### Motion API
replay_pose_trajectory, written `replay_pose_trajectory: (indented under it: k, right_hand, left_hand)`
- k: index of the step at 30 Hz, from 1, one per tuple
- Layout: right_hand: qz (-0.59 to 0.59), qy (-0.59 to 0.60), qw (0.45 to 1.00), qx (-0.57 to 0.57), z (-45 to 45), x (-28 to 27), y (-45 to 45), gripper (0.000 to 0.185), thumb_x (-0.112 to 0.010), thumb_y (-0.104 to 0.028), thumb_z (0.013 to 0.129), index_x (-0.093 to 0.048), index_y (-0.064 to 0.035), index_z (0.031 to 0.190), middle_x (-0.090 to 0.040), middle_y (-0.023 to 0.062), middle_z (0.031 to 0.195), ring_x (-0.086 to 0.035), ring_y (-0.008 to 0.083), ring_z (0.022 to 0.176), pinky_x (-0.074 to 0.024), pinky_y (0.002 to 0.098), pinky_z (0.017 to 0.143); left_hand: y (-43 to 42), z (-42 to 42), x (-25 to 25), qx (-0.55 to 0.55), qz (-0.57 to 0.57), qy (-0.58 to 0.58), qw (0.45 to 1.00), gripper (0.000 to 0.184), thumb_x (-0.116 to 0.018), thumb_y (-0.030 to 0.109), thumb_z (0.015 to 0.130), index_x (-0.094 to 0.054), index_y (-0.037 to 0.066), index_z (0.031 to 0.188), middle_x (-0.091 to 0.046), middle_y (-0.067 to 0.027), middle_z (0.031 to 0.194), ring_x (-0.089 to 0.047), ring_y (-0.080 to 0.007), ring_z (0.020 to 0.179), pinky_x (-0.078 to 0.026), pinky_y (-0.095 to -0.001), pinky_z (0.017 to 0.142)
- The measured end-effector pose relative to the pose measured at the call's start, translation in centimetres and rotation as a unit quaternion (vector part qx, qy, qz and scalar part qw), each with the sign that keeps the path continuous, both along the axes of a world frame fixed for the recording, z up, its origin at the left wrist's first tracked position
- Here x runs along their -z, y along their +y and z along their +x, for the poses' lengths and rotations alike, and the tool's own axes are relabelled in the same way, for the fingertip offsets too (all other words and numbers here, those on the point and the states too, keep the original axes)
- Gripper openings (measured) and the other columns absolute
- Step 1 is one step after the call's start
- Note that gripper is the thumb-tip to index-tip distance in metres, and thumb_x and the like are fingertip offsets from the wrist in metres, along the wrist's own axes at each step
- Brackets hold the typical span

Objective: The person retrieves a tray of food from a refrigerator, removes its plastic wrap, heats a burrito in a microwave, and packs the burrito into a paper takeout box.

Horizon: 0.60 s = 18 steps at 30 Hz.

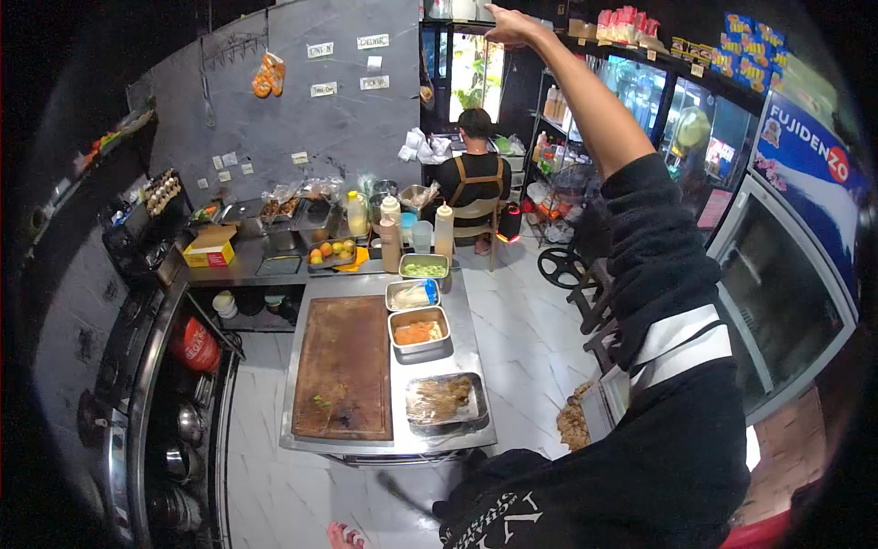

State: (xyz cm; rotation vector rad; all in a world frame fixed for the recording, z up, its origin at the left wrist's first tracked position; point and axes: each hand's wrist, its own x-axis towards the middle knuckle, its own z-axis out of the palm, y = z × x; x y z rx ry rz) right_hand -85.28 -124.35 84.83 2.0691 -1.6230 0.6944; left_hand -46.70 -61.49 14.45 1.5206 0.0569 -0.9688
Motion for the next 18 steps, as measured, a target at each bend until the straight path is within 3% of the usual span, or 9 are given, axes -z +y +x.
replay_pose_trajectory:
  k: [5,6,9,13,14,16,18]
  right_hand:
    - [-0.022,0.019,1.000,0.000,1.0,0.2,-0.8,0.078,-0.056,-0.015,0.072,-0.032,-0.0153,0.146,-0.067,0.0178,0.109,-0.069,0.0246,0.081,-0.0569,0.0408,0.069]
    - [0.020,-0.019,0.999,-0.019,1.2,0.3,0.3,0.077,-0.056,-0.014,0.071,-0.033,-0.0152,0.145,-0.066,0.0186,0.112,-0.070,0.0250,0.080,-0.0572,0.0404,0.067]
    - [-0.002,0.031,0.999,0.026,1.9,0.8,2.0,0.075,-0.057,-0.015,0.074,-0.033,-0.0148,0.145,-0.066,0.0194,0.111,-0.070,0.0250,0.079,-0.0576,0.0386,0.064]
    - [-0.028,0.058,0.998,0.017,1.0,1.6,-0.3,0.069,-0.058,-0.018,0.076,-0.036,-0.0118,0.142,-0.068,0.0175,0.100,-0.069,0.0233,0.073,-0.0568,0.0364,0.058]
    - [-0.031,0.072,0.997,0.019,0.7,1.6,-0.1,0.068,-0.060,-0.020,0.076,-0.038,-0.0106,0.139,-0.069,0.0166,0.096,-0.069,0.0231,0.071,-0.0570,0.0362,0.059]
    - [-0.003,0.090,0.995,0.030,0.6,1.6,0.1,0.077,-0.065,-0.026,0.074,-0.034,-0.0088,0.142,-0.059,0.0221,0.117,-0.060,0.0316,0.101,-0.0508,0.0398,0.084]
    - [-0.008,0.100,0.995,0.024,-0.3,1.7,-1.4,0.075,-0.064,-0.027,0.074,-0.035,-0.0080,0.140,-0.059,0.0216,0.117,-0.060,0.0317,0.101,-0.0508,0.0398,0.086]
  left_hand:
    - [-1.6,-1.8,-0.3,0.033,-0.035,0.012,0.999,0.047,-0.061,0.036,0.090,-0.052,0.007,0.127,-0.058,-0.0045,0.112,-0.057,-0.0158,0.088,-0.048,-0.0286,0.065]
    - [-2.1,-2.1,0.0,0.045,-0.049,0.014,0.998,0.047,-0.061,0.036,0.091,-0.052,0.007,0.126,-0.058,-0.0045,0.111,-0.057,-0.0158,0.088,-0.048,-0.0284,0.065]
    - [-4.3,-2.3,1.1,0.080,-0.125,0.008,0.989,0.021,-0.050,0.025,0.098,-0.053,0.015,0.116,-0.056,-0.0012,0.098,-0.054,-0.0087,0.066,-0.035,-0.0187,0.049]
    - [-5.2,-2.1,1.2,0.103,-0.121,0.010,0.987,0.020,-0.049,0.024,0.098,-0.053,0.014,0.115,-0.056,-0.0016,0.097,-0.054,-0.0087,0.066,-0.035,-0.0194,0.049]
    - [-5.4,-2.1,1.2,0.106,-0.122,0.010,0.987,0.020,-0.049,0.023,0.098,-0.053,0.014,0.115,-0.056,-0.0017,0.097,-0.054,-0.0087,0.066,-0.035,-0.0195,0.049]
    - [-5.4,-2.1,1.2,0.113,-0.122,0.010,0.986,0.020,-0.049,0.023,0.098,-0.053,0.013,0.115,-0.056,-0.0018,0.096,-0.054,-0.0087,0.065,-0.035,-0.0196,0.049]
    - [-5.3,-1.9,1.0,0.124,-0.120,0.009,0.985,0.020,-0.049,0.023,0.098,-0.053,0.013,0.115,-0.056,-0.0018,0.096,-0.055,-0.0087,0.065,-0.035,-0.0197,0.049]
